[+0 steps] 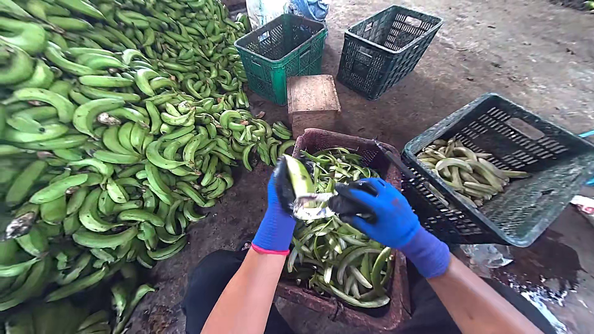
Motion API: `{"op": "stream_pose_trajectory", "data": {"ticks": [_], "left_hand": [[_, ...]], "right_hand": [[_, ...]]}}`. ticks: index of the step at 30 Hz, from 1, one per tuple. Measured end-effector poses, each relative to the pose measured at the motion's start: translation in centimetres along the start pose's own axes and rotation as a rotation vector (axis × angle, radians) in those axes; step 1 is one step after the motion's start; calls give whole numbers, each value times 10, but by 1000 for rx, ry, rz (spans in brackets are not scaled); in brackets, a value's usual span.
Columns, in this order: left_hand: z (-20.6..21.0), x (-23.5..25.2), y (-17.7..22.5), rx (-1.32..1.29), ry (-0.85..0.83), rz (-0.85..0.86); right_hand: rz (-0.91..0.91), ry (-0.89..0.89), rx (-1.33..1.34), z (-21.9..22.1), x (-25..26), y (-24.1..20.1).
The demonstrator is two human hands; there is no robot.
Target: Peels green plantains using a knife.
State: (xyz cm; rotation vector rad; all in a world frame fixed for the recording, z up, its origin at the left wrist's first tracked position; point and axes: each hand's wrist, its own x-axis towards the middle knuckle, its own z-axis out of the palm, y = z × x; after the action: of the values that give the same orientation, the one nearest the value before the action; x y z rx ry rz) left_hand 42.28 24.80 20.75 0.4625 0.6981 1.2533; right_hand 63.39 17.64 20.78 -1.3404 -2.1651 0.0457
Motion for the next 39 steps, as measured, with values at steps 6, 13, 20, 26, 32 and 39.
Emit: {"op": "stream_pose_trajectory", "data": {"ticks": [6, 13, 20, 26, 32, 39], "left_hand": [[20, -11, -1, -47, -76, 126], [28, -30, -4, 828, -118, -25], [19, -18, -3, 807, -102, -111], [-1, -13, 8, 529, 5, -15], [5, -12, 10, 586, 14, -1], [-1, -5, 12, 236, -25, -98]], "right_hand": [[193, -15, 30, -6, 9, -16], [455, -134, 99, -16, 23, 4], [447, -164, 199, -21, 15, 23], [-68, -145, -26, -15, -7, 18], [22, 56, 29, -26, -6, 5], [-145, 48, -98, -20, -5, 5]]}}
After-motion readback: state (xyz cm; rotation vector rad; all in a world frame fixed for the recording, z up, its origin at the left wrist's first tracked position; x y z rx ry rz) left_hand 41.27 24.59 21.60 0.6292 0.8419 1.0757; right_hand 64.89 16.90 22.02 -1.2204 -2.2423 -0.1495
